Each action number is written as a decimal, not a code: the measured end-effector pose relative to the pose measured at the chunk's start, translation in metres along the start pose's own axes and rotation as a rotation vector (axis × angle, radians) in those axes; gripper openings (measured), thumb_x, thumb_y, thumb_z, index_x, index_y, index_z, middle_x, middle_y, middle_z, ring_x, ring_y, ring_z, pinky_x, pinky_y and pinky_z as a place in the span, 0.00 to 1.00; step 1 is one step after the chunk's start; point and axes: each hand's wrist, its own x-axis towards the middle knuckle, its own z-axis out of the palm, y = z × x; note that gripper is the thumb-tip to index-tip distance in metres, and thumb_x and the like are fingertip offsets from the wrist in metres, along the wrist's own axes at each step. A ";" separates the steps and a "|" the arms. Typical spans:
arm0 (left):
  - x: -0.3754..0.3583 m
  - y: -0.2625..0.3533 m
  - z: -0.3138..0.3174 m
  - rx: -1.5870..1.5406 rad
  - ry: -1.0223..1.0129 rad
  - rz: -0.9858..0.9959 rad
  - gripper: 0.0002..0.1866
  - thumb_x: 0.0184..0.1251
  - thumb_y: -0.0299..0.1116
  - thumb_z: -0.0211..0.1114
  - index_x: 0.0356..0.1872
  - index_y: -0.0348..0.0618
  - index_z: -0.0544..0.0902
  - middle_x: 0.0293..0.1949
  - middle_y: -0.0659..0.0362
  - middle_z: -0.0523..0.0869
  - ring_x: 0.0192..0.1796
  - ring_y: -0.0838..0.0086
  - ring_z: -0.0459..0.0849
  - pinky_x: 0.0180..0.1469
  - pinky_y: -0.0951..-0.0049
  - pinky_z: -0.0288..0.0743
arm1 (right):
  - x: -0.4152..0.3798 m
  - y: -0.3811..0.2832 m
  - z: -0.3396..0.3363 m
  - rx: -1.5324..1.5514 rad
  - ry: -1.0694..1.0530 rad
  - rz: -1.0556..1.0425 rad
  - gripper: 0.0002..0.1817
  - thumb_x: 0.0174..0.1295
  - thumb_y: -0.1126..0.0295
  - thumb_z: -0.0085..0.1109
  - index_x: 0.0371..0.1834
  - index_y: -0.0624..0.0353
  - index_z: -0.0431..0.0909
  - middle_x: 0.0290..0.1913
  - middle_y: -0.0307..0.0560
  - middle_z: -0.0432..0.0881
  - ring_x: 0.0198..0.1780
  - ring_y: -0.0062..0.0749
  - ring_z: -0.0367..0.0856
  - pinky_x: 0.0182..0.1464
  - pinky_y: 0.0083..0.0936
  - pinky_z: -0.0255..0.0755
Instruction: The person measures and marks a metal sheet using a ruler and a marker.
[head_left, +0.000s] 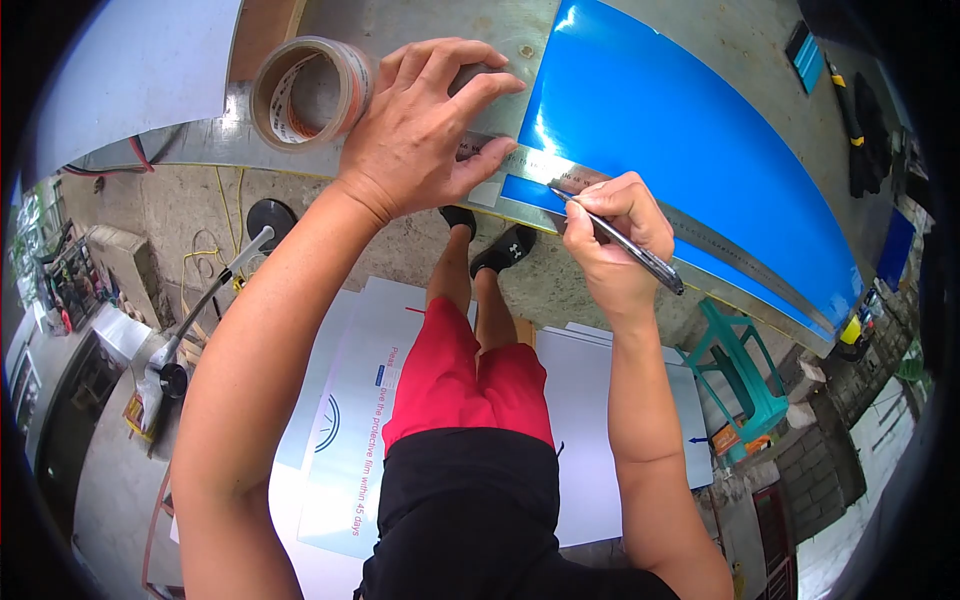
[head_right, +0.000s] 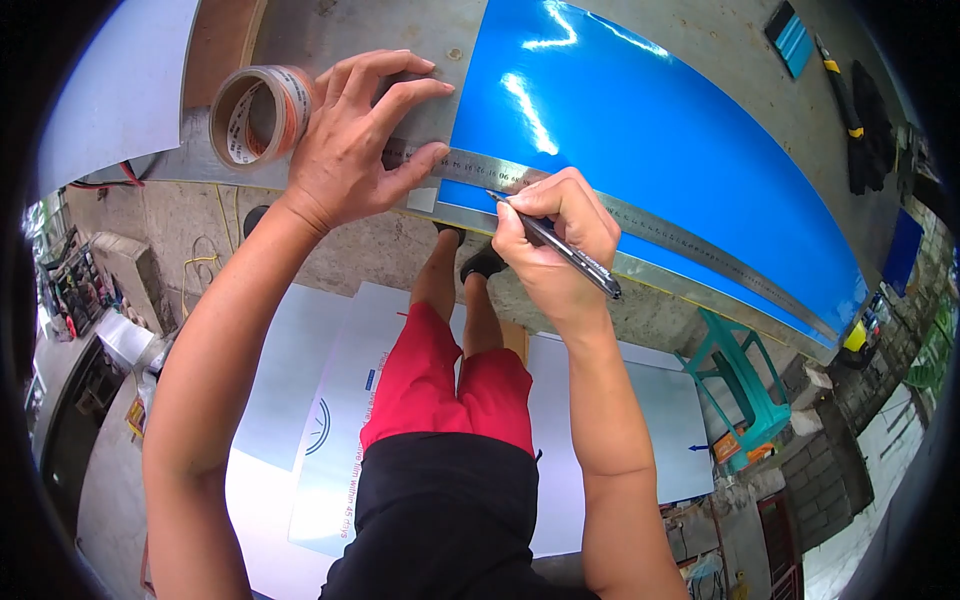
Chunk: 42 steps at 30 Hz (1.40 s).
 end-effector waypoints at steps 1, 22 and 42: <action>0.000 0.000 0.000 0.005 0.000 0.001 0.29 0.67 0.52 0.77 0.68 0.66 0.81 0.70 0.63 0.76 0.74 0.60 0.73 0.76 0.51 0.66 | -0.001 0.003 -0.001 0.083 -0.001 0.019 0.12 0.57 0.88 0.74 0.35 0.63 0.80 0.37 0.46 0.84 0.39 0.26 0.87 0.41 0.23 0.83; 0.002 0.001 0.000 -0.007 0.045 0.008 0.26 0.65 0.51 0.76 0.63 0.64 0.82 0.66 0.64 0.78 0.71 0.63 0.74 0.75 0.56 0.65 | 0.001 -0.004 -0.010 0.175 0.041 0.099 0.12 0.60 0.90 0.70 0.38 0.64 0.79 0.41 0.46 0.83 0.42 0.25 0.87 0.43 0.22 0.85; 0.001 0.000 -0.001 0.000 -0.018 0.000 0.29 0.68 0.53 0.76 0.68 0.66 0.81 0.71 0.62 0.76 0.75 0.60 0.72 0.77 0.51 0.65 | 0.003 -0.001 0.002 -0.022 -0.005 -0.033 0.12 0.54 0.86 0.75 0.33 0.62 0.80 0.36 0.46 0.84 0.38 0.29 0.88 0.39 0.24 0.83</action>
